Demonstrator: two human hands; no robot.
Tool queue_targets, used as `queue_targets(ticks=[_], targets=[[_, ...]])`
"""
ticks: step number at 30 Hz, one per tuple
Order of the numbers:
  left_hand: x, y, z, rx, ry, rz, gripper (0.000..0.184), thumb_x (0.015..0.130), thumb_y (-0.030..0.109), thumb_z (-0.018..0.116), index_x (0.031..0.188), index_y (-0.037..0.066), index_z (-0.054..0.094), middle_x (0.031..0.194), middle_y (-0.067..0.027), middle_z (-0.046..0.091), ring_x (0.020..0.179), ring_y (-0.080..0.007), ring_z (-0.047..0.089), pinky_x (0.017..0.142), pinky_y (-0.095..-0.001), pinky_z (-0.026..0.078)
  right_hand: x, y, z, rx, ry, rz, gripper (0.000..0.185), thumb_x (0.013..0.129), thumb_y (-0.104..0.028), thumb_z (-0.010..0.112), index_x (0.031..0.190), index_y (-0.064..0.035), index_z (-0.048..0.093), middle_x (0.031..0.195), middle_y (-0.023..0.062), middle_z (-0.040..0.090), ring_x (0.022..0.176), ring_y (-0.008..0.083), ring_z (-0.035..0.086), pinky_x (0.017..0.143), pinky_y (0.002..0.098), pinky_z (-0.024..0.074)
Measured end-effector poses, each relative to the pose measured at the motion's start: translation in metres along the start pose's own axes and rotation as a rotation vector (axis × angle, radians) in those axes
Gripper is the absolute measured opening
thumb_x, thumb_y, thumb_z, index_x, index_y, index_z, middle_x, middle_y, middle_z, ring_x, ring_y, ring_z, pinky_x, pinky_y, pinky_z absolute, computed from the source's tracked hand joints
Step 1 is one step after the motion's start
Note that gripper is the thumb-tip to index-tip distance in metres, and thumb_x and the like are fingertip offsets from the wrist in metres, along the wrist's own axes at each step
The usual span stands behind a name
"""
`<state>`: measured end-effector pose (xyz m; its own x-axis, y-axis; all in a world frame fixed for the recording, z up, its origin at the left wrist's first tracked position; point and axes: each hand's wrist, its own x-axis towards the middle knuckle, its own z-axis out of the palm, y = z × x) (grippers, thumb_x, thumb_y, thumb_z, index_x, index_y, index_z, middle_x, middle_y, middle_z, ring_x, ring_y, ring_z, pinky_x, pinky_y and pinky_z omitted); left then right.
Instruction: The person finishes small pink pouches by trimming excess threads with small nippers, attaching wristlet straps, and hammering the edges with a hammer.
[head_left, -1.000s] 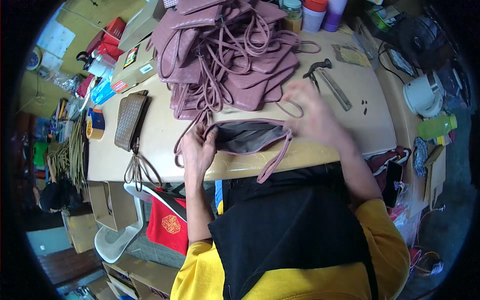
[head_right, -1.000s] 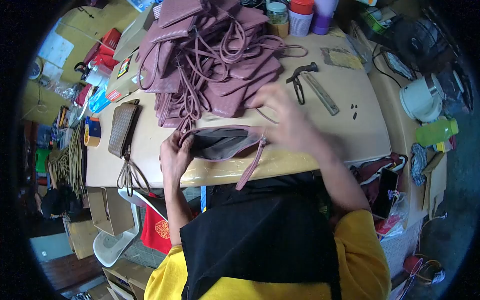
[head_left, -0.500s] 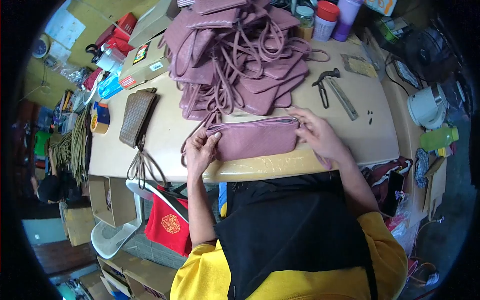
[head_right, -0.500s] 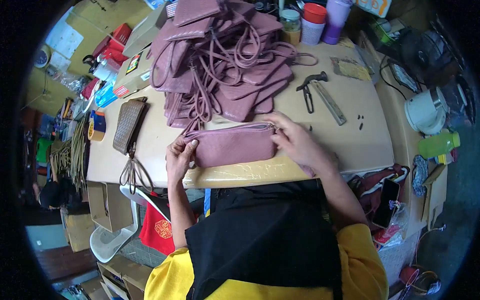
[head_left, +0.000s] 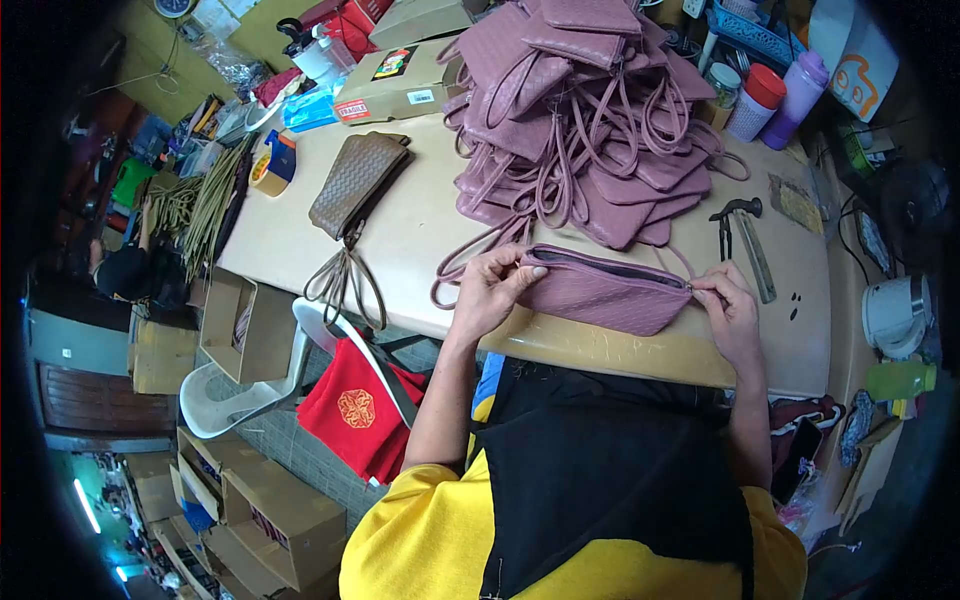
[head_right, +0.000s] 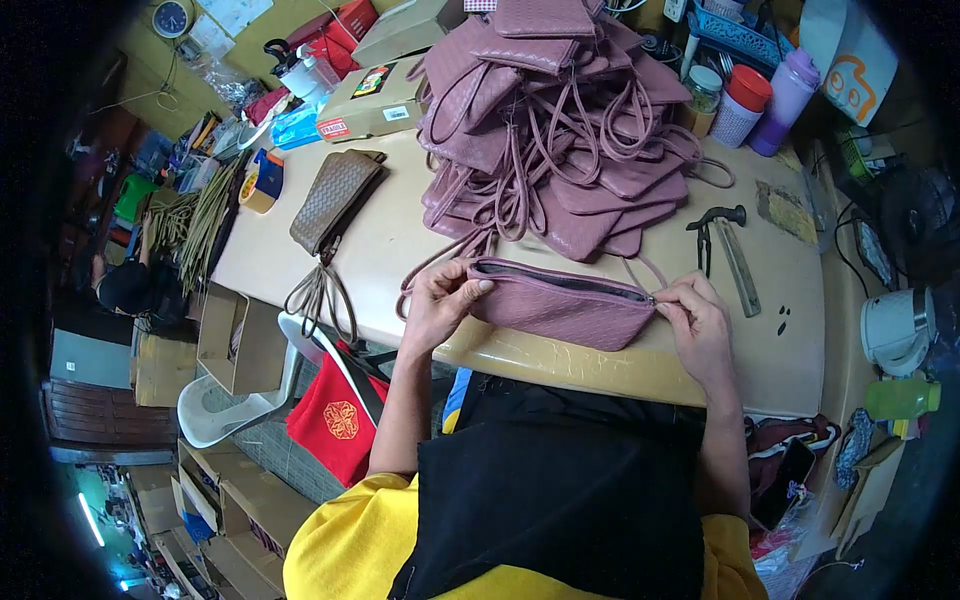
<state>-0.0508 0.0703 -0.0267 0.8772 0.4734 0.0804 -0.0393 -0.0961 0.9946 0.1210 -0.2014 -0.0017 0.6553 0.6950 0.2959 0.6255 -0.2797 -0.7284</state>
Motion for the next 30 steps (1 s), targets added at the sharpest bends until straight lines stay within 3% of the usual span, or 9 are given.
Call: queue_targets(ticks=[3,6,13,17,21,22,23,26,30], targets=[[0.002,0.000,0.003,-0.025,-0.002,0.062,0.006,0.084,0.005,0.065,0.088,0.000,0.066,0.072,0.0047,0.058,0.069,-0.0028,0.049,0.061,-0.0197,0.040,-0.004,0.000,0.000,0.032,0.019,0.005,0.008,0.079,0.005,0.057,0.086,0.0037,0.061,0.082,0.0110,0.057,0.076,0.0215,0.058,0.067,0.0285,0.0446],[0.003,-0.003,-0.004,0.105,-0.009,-0.089,0.004,0.084,0.004,0.064,0.086,0.001,0.065,0.075,0.0058,0.058,0.069,-0.0023,0.050,0.061,-0.0191,0.040,-0.007,0.004,0.000,0.009,0.042,-0.014,0.007,0.079,0.002,0.058,0.085,0.0025,0.061,0.082,0.0113,0.057,0.079,0.0235,0.058,0.071,0.0306,0.0447],[0.005,-0.003,-0.001,-0.010,0.055,-0.033,0.010,0.086,0.010,0.064,0.081,0.002,0.062,0.069,0.0061,0.056,0.056,-0.0009,0.043,0.049,-0.0173,0.031,-0.005,-0.012,-0.012,0.007,0.042,-0.047,0.006,0.080,0.001,0.057,0.085,0.0018,0.060,0.082,0.0101,0.056,0.078,0.0212,0.056,0.071,0.0298,0.0434],[0.006,0.002,-0.001,-0.023,0.063,-0.082,0.014,0.087,0.015,0.065,0.089,0.000,0.064,0.070,0.0049,0.057,0.057,-0.0017,0.044,0.050,-0.0163,0.032,-0.004,-0.012,-0.013,0.031,0.018,-0.112,0.005,0.082,-0.003,0.058,0.085,0.0003,0.060,0.080,0.0102,0.055,0.075,0.0234,0.056,0.071,0.0320,0.0430],[0.015,0.001,0.010,-0.071,0.214,0.065,0.030,0.085,0.007,0.065,0.112,-0.004,0.055,0.093,-0.0057,0.063,0.077,-0.0081,0.058,0.068,-0.0194,0.046,-0.005,-0.018,-0.012,0.151,0.005,-0.010,0.005,0.084,-0.003,0.057,0.085,0.0005,0.060,0.079,0.0099,0.053,0.074,0.0221,0.055,0.068,0.0309,0.0430],[0.015,0.009,0.024,-0.123,0.309,0.124,0.032,0.087,0.006,0.064,0.115,-0.003,0.052,0.101,-0.0057,0.058,0.070,-0.0047,0.051,0.061,-0.0176,0.042,-0.005,-0.020,-0.012,0.173,0.013,0.013,0.005,0.084,-0.004,0.057,0.085,0.0006,0.059,0.079,0.0100,0.052,0.073,0.0218,0.055,0.067,0.0305,0.0430],[0.012,0.016,0.027,0.000,0.302,0.152,0.041,0.083,0.007,0.067,0.119,-0.001,0.048,0.104,-0.0088,0.057,0.083,-0.0109,0.059,0.068,-0.0236,0.049,-0.004,-0.023,-0.011,0.196,0.020,0.036,0.006,0.084,-0.005,0.057,0.085,0.0007,0.059,0.078,0.0101,0.052,0.072,0.0215,0.055,0.066,0.0300,0.0430],[-0.012,0.053,0.061,0.331,0.053,0.385,0.048,0.073,0.012,0.076,0.111,-0.001,0.051,0.093,-0.0094,0.055,0.075,-0.0167,0.059,0.063,-0.0279,0.049,0.000,-0.051,-0.002,0.187,0.116,0.043,0.008,0.084,-0.008,0.059,0.084,-0.0001,0.059,0.077,0.0103,0.052,0.069,0.0230,0.055,0.065,0.0313,0.0428],[-0.030,0.089,0.083,0.615,-0.017,0.548,0.044,0.066,0.009,0.077,0.103,0.001,0.055,0.085,-0.0156,0.055,0.072,-0.0310,0.058,0.062,-0.0353,0.049,0.005,-0.102,0.009,-0.079,0.160,-0.306,0.009,0.080,-0.010,0.064,0.078,-0.0025,0.059,0.067,0.0064,0.051,0.061,0.0221,0.051,0.060,0.0334,0.0391]])
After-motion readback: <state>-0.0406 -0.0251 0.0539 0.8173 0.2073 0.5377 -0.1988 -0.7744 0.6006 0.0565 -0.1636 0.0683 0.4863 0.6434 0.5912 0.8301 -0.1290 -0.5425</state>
